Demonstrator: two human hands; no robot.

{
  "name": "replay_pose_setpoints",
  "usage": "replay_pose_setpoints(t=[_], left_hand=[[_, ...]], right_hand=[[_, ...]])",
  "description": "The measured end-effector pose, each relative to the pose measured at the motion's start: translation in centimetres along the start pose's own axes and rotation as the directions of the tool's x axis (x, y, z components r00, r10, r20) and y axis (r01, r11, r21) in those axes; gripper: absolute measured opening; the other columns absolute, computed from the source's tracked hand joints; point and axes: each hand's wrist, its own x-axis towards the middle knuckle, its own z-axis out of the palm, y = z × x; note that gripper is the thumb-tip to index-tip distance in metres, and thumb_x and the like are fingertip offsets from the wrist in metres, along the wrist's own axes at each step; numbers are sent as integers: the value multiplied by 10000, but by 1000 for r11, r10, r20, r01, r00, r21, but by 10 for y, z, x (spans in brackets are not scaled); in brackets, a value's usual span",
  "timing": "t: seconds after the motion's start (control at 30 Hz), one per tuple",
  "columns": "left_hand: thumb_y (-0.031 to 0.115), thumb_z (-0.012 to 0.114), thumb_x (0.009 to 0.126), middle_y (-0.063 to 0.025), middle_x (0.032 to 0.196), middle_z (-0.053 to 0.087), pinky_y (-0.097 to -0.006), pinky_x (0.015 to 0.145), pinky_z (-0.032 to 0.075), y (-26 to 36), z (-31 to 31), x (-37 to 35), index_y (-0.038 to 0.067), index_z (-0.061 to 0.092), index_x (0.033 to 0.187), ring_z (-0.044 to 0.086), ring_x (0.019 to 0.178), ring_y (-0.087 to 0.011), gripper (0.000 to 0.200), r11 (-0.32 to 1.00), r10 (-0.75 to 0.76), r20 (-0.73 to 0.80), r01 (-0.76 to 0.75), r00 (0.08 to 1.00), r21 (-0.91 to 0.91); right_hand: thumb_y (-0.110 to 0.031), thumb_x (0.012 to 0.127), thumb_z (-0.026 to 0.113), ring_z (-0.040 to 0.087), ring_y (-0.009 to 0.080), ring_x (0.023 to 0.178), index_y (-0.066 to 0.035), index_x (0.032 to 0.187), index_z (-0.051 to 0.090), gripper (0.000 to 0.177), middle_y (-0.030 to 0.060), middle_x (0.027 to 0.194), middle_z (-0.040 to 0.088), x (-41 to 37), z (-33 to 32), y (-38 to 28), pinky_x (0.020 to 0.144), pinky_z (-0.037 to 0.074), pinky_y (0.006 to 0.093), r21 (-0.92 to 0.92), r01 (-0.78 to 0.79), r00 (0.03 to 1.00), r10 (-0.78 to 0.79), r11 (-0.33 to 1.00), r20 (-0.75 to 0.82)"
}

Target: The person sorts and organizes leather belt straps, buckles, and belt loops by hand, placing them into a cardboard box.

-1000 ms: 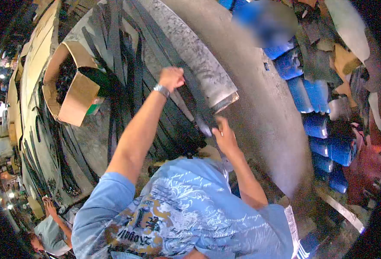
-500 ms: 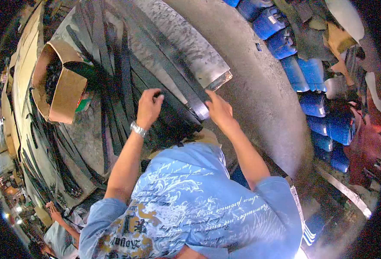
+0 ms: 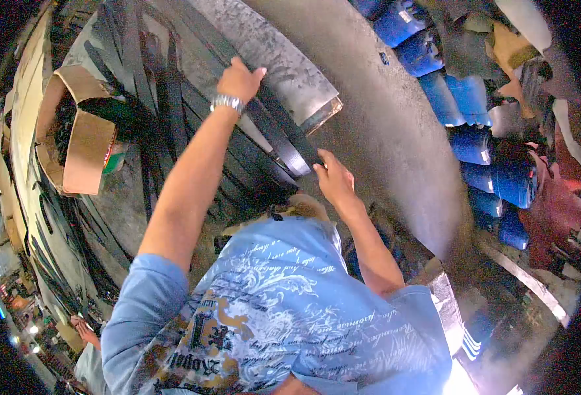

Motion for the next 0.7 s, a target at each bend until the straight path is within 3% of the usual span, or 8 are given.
replay_pose_setpoints(t=[0.1, 0.2, 0.27, 0.47, 0.5, 0.6, 0.63, 0.7], left_hand=[[360, 726, 814, -271, 1100, 651, -464, 879, 522, -4, 13, 41, -44, 413, 1167, 652, 1010, -415, 621, 993, -11, 33, 7, 999, 121], [395, 777, 743, -297, 1139, 632, -453, 933, 497, -2, 16, 52, -50, 346, 1210, 624, 1076, -421, 776, 990, -110, 72, 103, 991, 92], [334, 773, 743, -277, 1120, 642, -452, 915, 511, 4, 4, 46, -41, 351, 1187, 640, 1051, -404, 718, 990, -120, 32, 117, 992, 75], [347, 739, 785, -265, 1111, 643, -436, 908, 515, -20, -6, 105, -37, 375, 1211, 637, 1045, -406, 680, 994, -99, -113, 103, 989, 38], [357, 731, 795, -260, 1114, 644, -433, 908, 514, -26, -11, 111, -33, 396, 1220, 636, 1041, -410, 667, 995, -85, -139, 92, 987, 40], [376, 727, 832, -327, 1289, 525, -449, 1000, 465, -28, -29, 105, -28, 235, 1458, 535, 1216, -429, 893, 993, -117, -92, 115, 989, -29], [391, 729, 838, -322, 1435, 395, -449, 1042, 424, -28, -39, 95, 6, 113, 1517, 470, 1284, -434, 994, 993, -115, -60, 113, 992, -33], [362, 706, 834, -272, 1233, 556, -433, 945, 482, -61, -28, 83, 0, 382, 1306, 578, 1106, -424, 677, 994, 111, -264, -110, 958, 18]], right_hand=[[-242, 916, 604, 640, 333, 1027, -147, 1342, 516, 446, 194, 1142, 650, 4, -2, 3, 890, 484, 409, -3, 6, 1000, -6, 1000, 19], [-237, 916, 604, 642, 333, 1000, -133, 1304, 527, 409, 192, 1094, 656, 10, -5, 0, 867, 489, 410, 1, 4, 1000, -4, 1000, 28], [-231, 919, 600, 642, 334, 987, -118, 1271, 535, 375, 190, 1060, 657, 15, -6, -3, 854, 489, 412, 18, -1, 999, 0, 1000, 46], [-186, 917, 593, 628, 338, 956, -83, 1212, 564, 314, 163, 1038, 634, 61, 3, -30, 820, 486, 432, -27, 288, 952, -289, 957, -104], [-164, 895, 612, 615, 335, 939, -84, 1195, 581, 312, 148, 1034, 622, 68, 4, -32, 813, 485, 431, -116, 313, 942, -324, 943, -89], [-168, 869, 642, 611, 328, 921, -78, 1181, 588, 330, 135, 1019, 622, 59, 1, -56, 809, 489, 418, -368, 449, 811, -544, 814, -214], [-192, 846, 676, 595, 333, 973, -72, 1182, 587, 368, 138, 1055, 617, 50, 0, -61, 834, 483, 415, -271, 481, 831, -532, 834, -163], [-214, 834, 695, 580, 348, 1002, -61, 1185, 581, 400, 147, 1092, 604, 30, 15, -55, 854, 474, 425, -141, 468, 882, -470, 872, 21]])
